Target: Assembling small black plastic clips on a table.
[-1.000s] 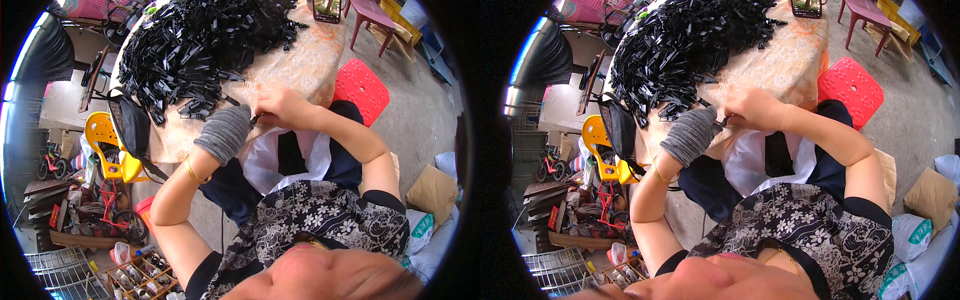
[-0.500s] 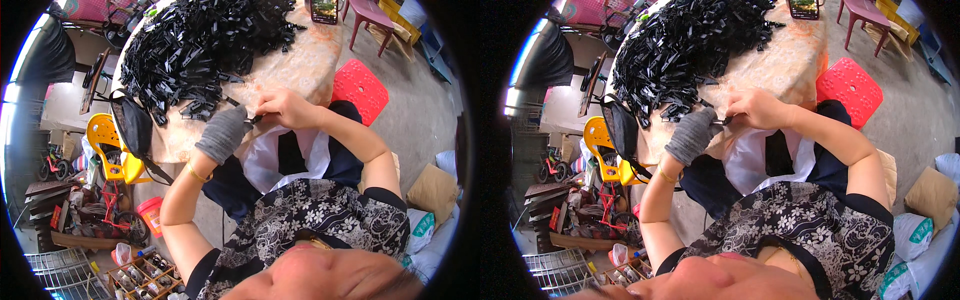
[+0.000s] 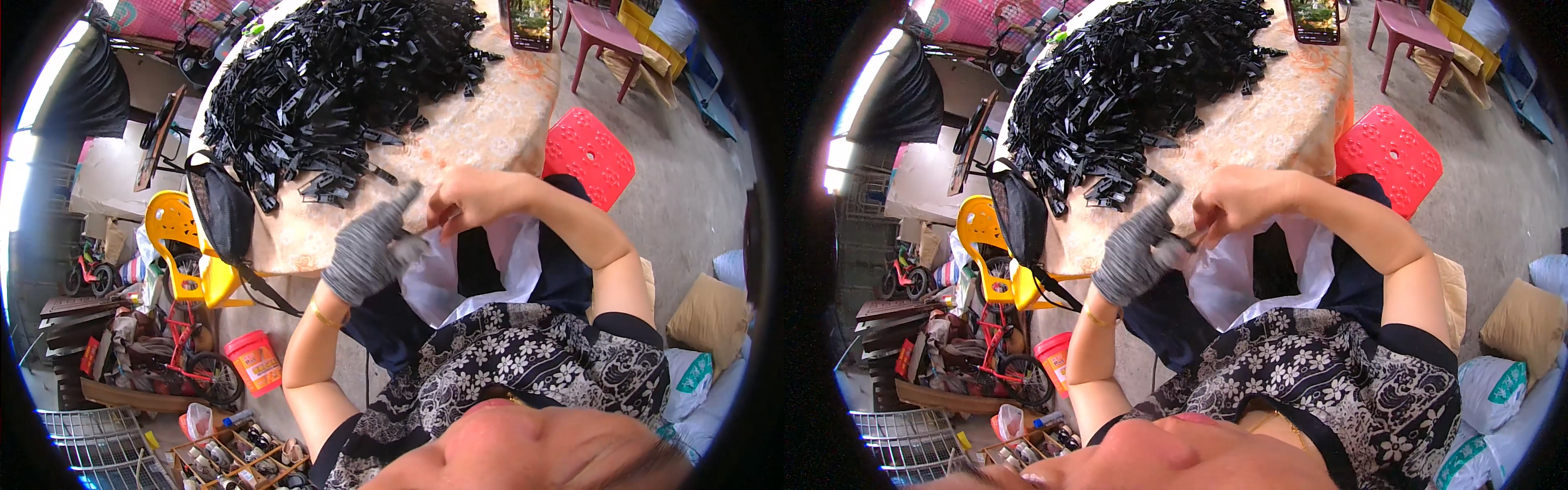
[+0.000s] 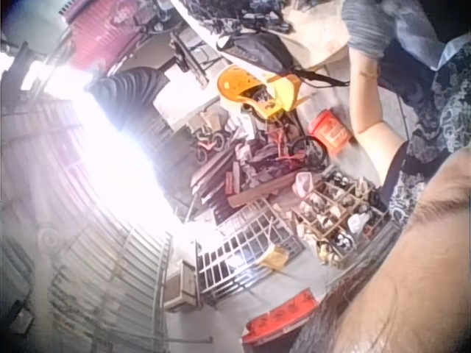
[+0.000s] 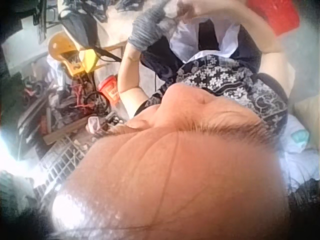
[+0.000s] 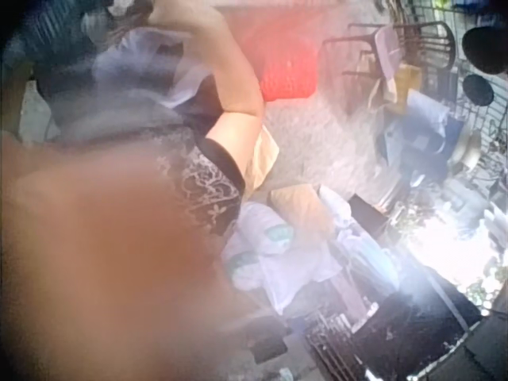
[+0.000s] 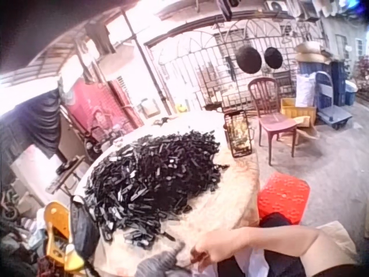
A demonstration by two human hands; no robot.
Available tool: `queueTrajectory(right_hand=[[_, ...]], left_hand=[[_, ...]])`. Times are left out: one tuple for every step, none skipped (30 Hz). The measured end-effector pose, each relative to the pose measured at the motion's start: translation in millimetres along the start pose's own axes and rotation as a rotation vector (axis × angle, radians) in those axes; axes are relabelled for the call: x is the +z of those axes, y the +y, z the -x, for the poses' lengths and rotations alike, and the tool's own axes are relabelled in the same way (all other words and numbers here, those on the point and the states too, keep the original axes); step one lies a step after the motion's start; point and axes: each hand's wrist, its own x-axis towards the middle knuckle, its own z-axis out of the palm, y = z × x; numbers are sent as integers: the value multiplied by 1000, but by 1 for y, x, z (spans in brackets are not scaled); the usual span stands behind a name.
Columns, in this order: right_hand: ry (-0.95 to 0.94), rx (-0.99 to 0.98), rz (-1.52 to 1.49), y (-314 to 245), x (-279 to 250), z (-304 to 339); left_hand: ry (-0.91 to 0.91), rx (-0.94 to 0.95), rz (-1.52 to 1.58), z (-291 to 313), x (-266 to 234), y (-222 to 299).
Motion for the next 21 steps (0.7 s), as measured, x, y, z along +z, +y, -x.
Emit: queueTrajectory(right_hand=[[8, -1, -32, 0, -4, -2], [15, -3, -64, 2, -9, -5], [14, 27, 6, 6, -17, -11], [208, -4, 144, 12, -21, -16], [402, -38, 282, 20, -23, -22], [597, -70, 422, 30, -24, -26], [618, -56, 495, 40, -25, -30], [638, -41, 568, 51, -26, -33], [655, -28, 635, 58, -24, -36], [619, -23, 671, 60, -23, -36], [582, -16, 707, 62, -22, -35], [544, -17, 737, 62, -21, -37], [552, -4, 687, 61, -20, -38], [559, 10, 636, 61, -19, -38], [565, 28, 587, 60, -18, -37], [565, 31, 590, 59, -19, -36], [565, 34, 592, 58, -20, -34], [567, 32, 595, 55, -20, -34], [564, 26, 618, 56, -21, -33], [561, 20, 642, 58, -21, -31], [562, 9, 666, 59, -22, -31]], left_hand=[[1, -71, 71, -3, -6, -4], [-8, -148, 326, -7, -9, -10], [15, -149, 336, -12, -4, -22], [33, -143, 350, -17, 2, -29], [69, -83, 278, -18, 8, -32], [102, -20, 207, -21, 16, -32], [134, 42, 131, -23, 20, -27], [91, -30, 212, -22, 24, -18], [48, -110, 293, -17, 24, 0], [6, -187, 376, -13, 24, 15], [-31, -117, 324, -11, 25, 25], [14, 0, 107, -9, 30, 26], [83, 118, -23, -7, 30, 25], [150, 236, -153, -6, 28, 25], [139, 111, -102, -7, 25, 24], [127, -14, -49, -10, 20, 21], [114, -139, 3, -16, 15, 16], [325, 46, -164, -25, 21, -8], [291, -58, -261, -33, 18, -15], [256, -162, -357, -39, 16, -19], [248, -181, -398, -44, 17, -25]])
